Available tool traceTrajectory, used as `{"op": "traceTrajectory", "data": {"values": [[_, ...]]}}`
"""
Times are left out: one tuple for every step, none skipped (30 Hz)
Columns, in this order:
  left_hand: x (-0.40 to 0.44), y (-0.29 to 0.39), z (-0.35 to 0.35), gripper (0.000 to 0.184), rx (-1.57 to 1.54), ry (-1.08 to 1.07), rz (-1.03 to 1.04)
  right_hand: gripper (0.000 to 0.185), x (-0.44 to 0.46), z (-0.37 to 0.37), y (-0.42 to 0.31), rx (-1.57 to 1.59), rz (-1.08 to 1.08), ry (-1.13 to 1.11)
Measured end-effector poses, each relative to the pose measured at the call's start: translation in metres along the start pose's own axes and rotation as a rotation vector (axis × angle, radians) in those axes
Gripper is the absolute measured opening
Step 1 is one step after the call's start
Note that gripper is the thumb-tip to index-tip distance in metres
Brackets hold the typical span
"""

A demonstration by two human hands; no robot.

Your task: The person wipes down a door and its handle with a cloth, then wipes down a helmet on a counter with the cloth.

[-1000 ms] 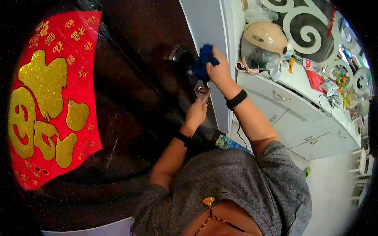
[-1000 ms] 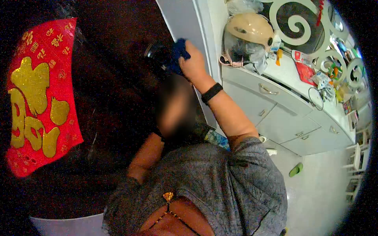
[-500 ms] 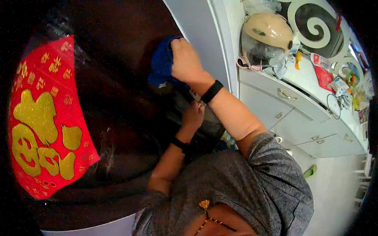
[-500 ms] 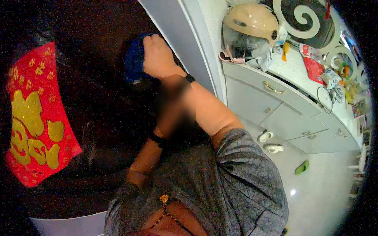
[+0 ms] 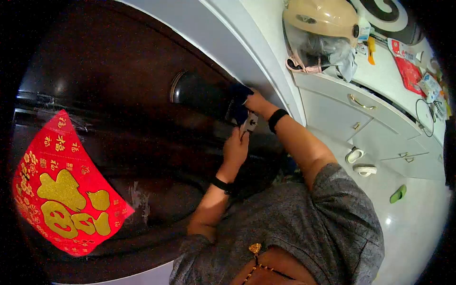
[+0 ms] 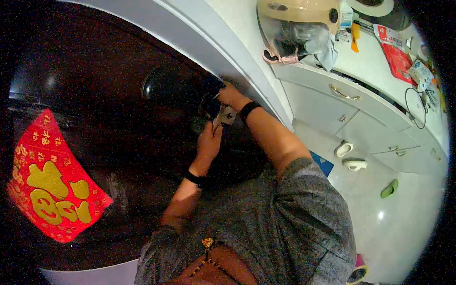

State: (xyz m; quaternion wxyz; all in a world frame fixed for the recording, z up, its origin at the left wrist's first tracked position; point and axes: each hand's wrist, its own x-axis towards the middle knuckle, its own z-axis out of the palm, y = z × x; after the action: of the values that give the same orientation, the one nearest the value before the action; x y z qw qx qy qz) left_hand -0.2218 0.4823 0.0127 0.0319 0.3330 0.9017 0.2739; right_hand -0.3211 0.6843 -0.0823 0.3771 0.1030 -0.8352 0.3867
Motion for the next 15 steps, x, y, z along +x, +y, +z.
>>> {"op": "traceTrajectory", "data": {"values": [[0.0, 0.001, -0.001, 0.029, -0.008, 0.0, -0.004, 0.021, 0.0, 0.002, 0.0, 0.003, -0.002, 0.0], [0.0, 0.003, -0.003, 0.029, -0.017, 0.003, -0.007, 0.02, 0.003, -0.004, -0.01, 0.067, 0.089, 0.004], [-0.001, 0.005, -0.004, 0.029, -0.018, 0.007, -0.008, 0.019, 0.007, -0.011, -0.019, 0.129, 0.181, 0.007], [-0.001, 0.007, -0.004, 0.03, 0.004, 0.004, -0.025, 0.019, 0.015, -0.017, -0.027, 0.127, 0.176, 0.006], [0.0, 0.008, -0.005, 0.03, 0.026, -0.001, -0.042, 0.022, 0.025, -0.023, -0.037, 0.201, 0.289, 0.052], [0.0, 0.007, -0.004, 0.03, 0.023, 0.002, -0.041, 0.025, 0.035, -0.029, -0.049, 0.277, 0.402, 0.097], [0.0, 0.004, -0.002, 0.029, 0.041, 0.023, -0.022, 0.025, 0.047, -0.04, -0.066, 0.274, 0.396, 0.092], [0.0, 0.002, -0.001, 0.029, 0.059, 0.044, -0.005, 0.032, 0.06, -0.053, -0.087, 0.123, 0.23, 0.213], [-0.001, 0.002, -0.001, 0.029, 0.055, 0.051, -0.008, 0.041, 0.074, -0.067, -0.109, -0.027, 0.062, 0.333], [0.0, 0.002, -0.002, 0.029, 0.066, 0.024, -0.046, 0.047, 0.088, -0.082, -0.13, -0.077, 0.033, 0.33], [0.002, 0.002, -0.001, 0.029, 0.078, -0.004, -0.083, 0.054, 0.103, -0.096, -0.149, -0.128, 0.004, 0.329], [0.002, -0.001, 0.001, 0.029, 0.077, -0.003, -0.082, 0.06, 0.121, -0.105, -0.163, -0.137, 0.009, 0.288], [0.001, -0.006, 0.006, 0.029, 0.098, 0.065, 0.001, 0.066, 0.136, -0.115, -0.176, -0.145, 0.016, 0.248], [0.0, -0.01, 0.008, 0.029, 0.121, 0.131, 0.083, 0.069, 0.147, -0.13, -0.195, -0.096, -0.033, 0.21], [0.0, -0.006, 0.006, 0.029, 0.124, 0.126, 0.083, 0.069, 0.158, -0.125, -0.198, -0.101, -0.14, 0.314]]}}
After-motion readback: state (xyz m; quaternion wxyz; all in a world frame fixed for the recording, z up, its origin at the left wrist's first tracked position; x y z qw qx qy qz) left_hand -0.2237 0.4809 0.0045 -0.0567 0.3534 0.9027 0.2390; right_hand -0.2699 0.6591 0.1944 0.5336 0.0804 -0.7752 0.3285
